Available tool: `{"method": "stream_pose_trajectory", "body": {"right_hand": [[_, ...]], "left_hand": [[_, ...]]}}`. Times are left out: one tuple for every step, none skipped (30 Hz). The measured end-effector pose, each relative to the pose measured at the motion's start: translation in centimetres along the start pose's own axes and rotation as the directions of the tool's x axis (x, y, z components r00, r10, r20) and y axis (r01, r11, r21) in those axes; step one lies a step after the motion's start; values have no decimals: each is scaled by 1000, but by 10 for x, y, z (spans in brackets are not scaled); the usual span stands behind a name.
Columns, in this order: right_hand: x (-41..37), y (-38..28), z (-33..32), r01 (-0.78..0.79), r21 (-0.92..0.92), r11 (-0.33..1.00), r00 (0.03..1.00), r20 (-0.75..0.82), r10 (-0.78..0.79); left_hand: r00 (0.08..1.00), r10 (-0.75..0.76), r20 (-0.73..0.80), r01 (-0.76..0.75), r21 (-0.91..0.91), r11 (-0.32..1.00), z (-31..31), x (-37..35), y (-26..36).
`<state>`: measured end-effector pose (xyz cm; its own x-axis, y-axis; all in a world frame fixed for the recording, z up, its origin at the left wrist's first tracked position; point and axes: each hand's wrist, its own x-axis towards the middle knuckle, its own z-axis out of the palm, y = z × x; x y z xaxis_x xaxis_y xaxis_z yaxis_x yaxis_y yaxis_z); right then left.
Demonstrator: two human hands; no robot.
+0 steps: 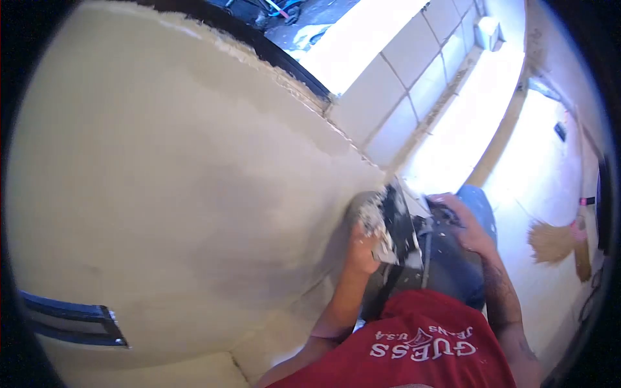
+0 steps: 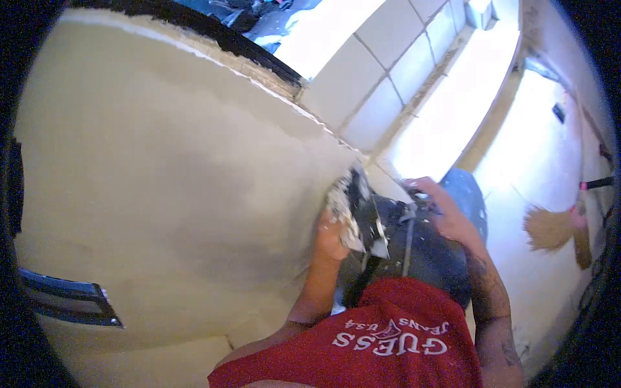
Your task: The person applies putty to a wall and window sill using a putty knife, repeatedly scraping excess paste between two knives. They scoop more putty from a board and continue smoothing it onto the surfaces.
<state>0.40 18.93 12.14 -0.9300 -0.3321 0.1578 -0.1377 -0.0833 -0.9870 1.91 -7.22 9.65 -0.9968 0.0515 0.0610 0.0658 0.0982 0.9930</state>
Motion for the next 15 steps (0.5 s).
{"method": "stream_pose_trajectory", "body": {"right_hand": [[4, -18, -6, 43, -60, 997, 998, -49, -46], [3, -28, -17, 40, -110, 993, 990, -127, -54], [7, -14, -28, 30, 61, 998, 961, -276, -12], [13, -12, -24, 130, 250, 959, 895, -445, -5], [16, -2, -26, 118, 418, 901, 893, -441, 88], [18, 10, -31, 102, 571, 815, 892, -414, 179], [23, 22, -31, 79, 599, 797, 884, -412, 222], [30, 34, -31, 58, 621, 782, 876, -407, 258], [37, 42, -33, 34, 639, 769, 867, -401, 295], [44, 40, -36, 68, 690, 721, 902, -351, 251], [52, 34, -43, 88, 736, 671, 930, -302, 210], [59, 24, -54, 90, 779, 620, 953, -249, 174], [72, 1, -60, 151, 788, 597, 970, -233, 62], [87, 2, -67, 134, 825, 549, 980, -192, 51], [106, -13, -67, 183, 813, 552, 973, -232, 19]], "left_hand": [[972, -221, 75, 233, -369, 900, -6, -4, 1], [897, -384, 220, 426, -664, 615, -10, -6, 1], [873, -375, 311, 483, -660, 576, -10, -4, -4], [843, -354, 406, 539, -647, 540, -21, -5, -17], [806, -325, 495, 591, -628, 506, -32, -8, -27], [787, -353, 507, 617, -629, 473, -39, -11, -37], [770, -373, 518, 638, -633, 439, -44, -14, -48], [756, -384, 530, 654, -639, 404, -46, -14, -55], [777, -332, 535, 621, -567, 541, -48, -15, -61], [789, -327, 520, 605, -568, 558, -50, -12, -67], [798, -324, 508, 594, -573, 564, -52, -12, -75], [807, -325, 494, 585, -586, 561, -51, -16, -82], [792, -402, 460, 607, -517, 604, -54, -27, -97], [779, -463, 422, 622, -434, 651, -65, -34, -118], [786, -480, 390, 617, -437, 655, -81, -37, -134]]}}
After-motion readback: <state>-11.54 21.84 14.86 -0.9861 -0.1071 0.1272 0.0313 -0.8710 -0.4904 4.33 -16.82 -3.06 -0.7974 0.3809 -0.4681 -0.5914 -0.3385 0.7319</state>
